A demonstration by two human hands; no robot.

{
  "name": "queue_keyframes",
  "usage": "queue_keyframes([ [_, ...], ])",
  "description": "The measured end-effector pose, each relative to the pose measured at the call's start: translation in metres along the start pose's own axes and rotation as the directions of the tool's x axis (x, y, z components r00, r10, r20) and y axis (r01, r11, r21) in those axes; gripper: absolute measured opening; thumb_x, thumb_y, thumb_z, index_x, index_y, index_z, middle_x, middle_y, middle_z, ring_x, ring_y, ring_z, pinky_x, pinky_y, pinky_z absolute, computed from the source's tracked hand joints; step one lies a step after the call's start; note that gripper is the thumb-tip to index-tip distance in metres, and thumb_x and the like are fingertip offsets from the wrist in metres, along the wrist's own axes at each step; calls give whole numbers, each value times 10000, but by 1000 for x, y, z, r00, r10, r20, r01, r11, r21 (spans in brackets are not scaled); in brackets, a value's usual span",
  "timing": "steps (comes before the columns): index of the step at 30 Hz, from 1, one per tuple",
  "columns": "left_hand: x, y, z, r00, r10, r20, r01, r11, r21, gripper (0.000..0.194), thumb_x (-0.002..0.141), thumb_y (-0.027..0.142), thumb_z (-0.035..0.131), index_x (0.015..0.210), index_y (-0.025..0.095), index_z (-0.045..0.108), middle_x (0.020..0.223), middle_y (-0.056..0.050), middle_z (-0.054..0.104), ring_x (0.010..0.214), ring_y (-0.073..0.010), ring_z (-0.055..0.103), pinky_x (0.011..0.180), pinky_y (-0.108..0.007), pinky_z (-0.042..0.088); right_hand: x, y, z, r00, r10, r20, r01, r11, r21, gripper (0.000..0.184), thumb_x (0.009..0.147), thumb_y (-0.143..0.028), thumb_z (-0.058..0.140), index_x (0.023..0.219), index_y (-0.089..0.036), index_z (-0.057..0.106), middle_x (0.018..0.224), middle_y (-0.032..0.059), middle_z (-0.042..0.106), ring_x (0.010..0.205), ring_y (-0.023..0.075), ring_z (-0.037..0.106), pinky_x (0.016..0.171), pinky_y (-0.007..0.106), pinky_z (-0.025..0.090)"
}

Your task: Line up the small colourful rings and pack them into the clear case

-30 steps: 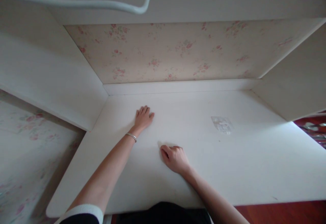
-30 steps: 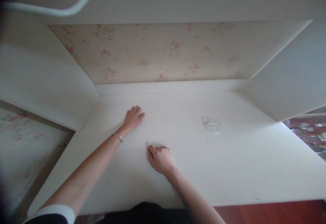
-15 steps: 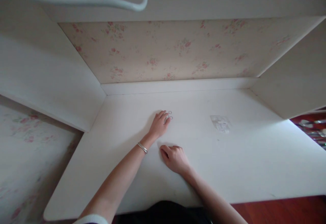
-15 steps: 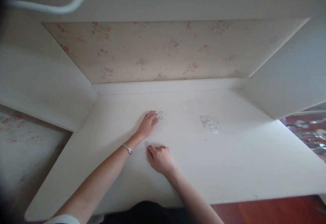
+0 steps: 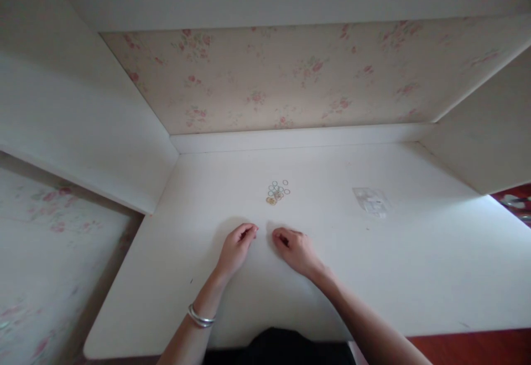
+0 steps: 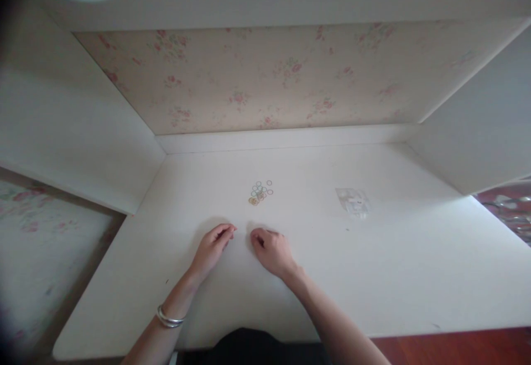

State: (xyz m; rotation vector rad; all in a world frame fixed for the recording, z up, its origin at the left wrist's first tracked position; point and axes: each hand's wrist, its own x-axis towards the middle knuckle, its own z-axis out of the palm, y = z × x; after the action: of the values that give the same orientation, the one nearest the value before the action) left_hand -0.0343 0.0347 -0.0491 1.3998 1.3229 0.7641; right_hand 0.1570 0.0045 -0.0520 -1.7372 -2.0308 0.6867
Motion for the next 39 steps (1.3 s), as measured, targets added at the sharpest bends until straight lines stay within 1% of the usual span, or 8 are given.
queue_keyframes([
  [5,1,0,6,995,97,-12,-95,991,89,323,844,437,472,880,181,666,759,-22,646,707,-152,573,652,-242,426,36,5,-13,991,-7,-130,-16,984,-177,304,883,-269,443,1154,-219,572,1045,80,616,972,191,529,822,292,384],
  [8,5,1,7,993,115,27,-117,987,108,309,845,422,475,864,181,666,765,-19,654,705,-149,575,650,-238,427,52,6,-16,992,-63,-107,29,954,-300,369,892,-281,440,1254,-285,509,1123,80,577,1004,215,498,838,333,363],
  [12,5,-1,4,992,128,17,-130,985,115,307,854,417,469,875,181,664,763,-19,654,708,-147,581,663,-241,433,66,10,-17,991,-87,-101,46,932,-359,334,916,-308,401,1222,-322,537,1155,73,561,1010,225,488,828,353,348],
  [19,3,-2,0,999,35,26,-36,998,42,383,835,483,468,934,166,658,753,-33,640,604,-132,540,544,-225,401,77,44,-16,959,30,-283,-108,958,-266,286,908,-243,390,1088,-223,611,1149,90,573,1039,215,493,871,357,359],
  [23,5,-2,0,999,29,27,-30,999,20,390,821,491,475,923,164,659,710,-16,616,527,-105,478,489,-213,357,79,52,-20,947,3,-322,-83,968,-236,328,896,-255,401,1176,-209,565,1170,103,560,1028,223,498,861,341,384],
  [28,6,-2,0,998,44,46,-47,998,50,380,834,472,475,947,161,660,741,-25,622,557,-111,499,511,-213,375,89,40,-22,970,-31,-242,-37,961,-275,346,885,-304,451,1199,-197,550,1128,112,575,1005,221,504,868,328,390],
  [33,2,-4,-2,997,75,32,-77,995,66,360,854,447,471,987,168,657,779,-32,636,617,-126,541,551,-220,403,90,34,-15,962,-213,-171,169,956,-240,297,878,-236,451,1119,-241,625,1157,70,569,1043,186,498,937,318,369],
  [39,1,-4,-1,992,124,18,-125,986,113,335,863,428,466,950,173,665,786,-32,651,675,-141,573,608,-231,430,72,48,-10,933,-165,-321,137,985,-109,315,847,-168,455,1102,-215,636,1166,89,568,1065,193,505,919,330,409],
])
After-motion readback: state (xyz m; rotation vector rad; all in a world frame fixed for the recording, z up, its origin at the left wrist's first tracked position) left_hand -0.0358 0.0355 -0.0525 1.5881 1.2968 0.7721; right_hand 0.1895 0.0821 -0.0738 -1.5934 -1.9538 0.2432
